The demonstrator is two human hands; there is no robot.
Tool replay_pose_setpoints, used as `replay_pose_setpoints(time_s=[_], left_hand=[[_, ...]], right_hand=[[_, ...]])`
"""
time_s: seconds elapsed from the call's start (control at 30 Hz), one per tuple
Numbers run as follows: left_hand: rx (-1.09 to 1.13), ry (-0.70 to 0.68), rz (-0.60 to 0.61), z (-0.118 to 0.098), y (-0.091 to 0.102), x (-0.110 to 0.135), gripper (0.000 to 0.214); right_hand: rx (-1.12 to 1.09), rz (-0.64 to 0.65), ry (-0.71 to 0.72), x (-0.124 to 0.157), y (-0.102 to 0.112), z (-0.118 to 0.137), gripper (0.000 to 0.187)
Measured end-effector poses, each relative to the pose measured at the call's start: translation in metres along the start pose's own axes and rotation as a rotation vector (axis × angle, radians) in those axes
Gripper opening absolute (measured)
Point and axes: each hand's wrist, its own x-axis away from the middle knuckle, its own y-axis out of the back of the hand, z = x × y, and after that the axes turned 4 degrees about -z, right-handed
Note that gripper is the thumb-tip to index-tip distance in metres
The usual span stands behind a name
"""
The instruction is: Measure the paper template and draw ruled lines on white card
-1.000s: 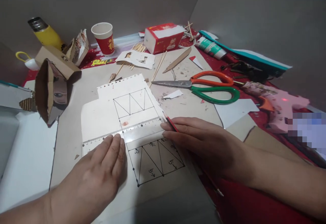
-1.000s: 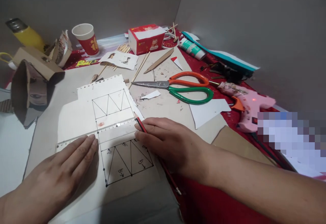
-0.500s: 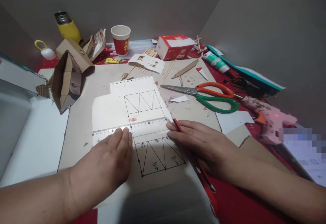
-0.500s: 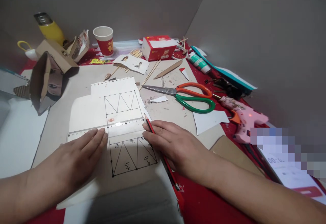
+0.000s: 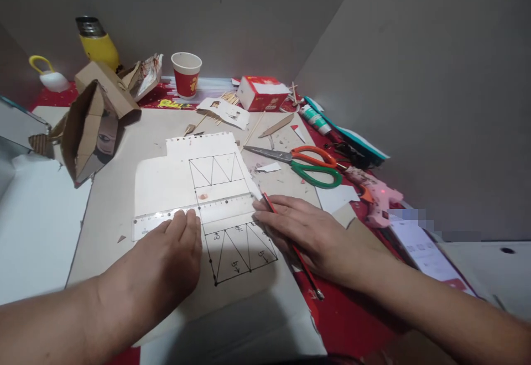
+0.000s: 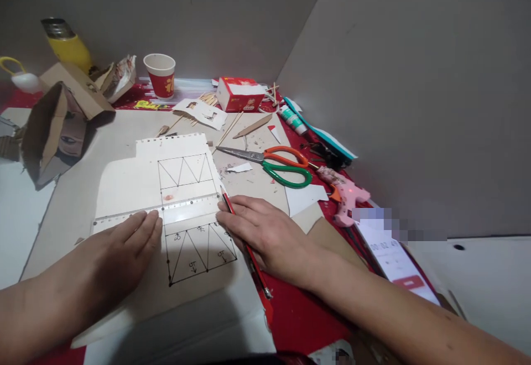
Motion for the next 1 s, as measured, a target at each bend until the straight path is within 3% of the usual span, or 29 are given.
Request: replay_pose_setpoints(time_s=[0.17, 0.43, 0.53, 0.67, 0.83, 0.93, 1.0], left_hand=[[0.168, 0.163, -0.032, 0.000, -0.008, 0.003, 0.053], [0.158, 0.071, -0.056, 0.003, -0.003, 0.003, 0.048], [0.205, 0.057, 0.065, 0.012, 0.006, -0.006, 0.042], [0.396, 0.145, 0.280, 0.032, 0.017, -0.021, 0.024], [0.376, 0.256, 0.319, 0.045, 0.021, -0.035, 0.014], [0.417, 0.278, 0.347, 0.049, 0.023, -0.042, 0.017], [0.458, 0.290, 0.351, 0.053, 0.026, -0.046, 0.018]], right_hand=[[0.022, -0.011, 0.004, -0.008, 0.014, 0.007, 0.024], [-0.026, 0.098, 0.056, -0.020, 0.001, 0.016, 0.022], [-0.108, 0.066, 0.047, -0.021, -0.001, 0.019, 0.021], [-0.199, 0.054, -0.035, -0.014, 0.008, 0.024, 0.023], [-0.216, 0.077, -0.070, 0.008, 0.017, 0.032, 0.038], [-0.192, 0.110, -0.067, 0.019, 0.011, 0.035, 0.059], [-0.162, 0.142, -0.063, 0.024, 0.005, 0.035, 0.061]])
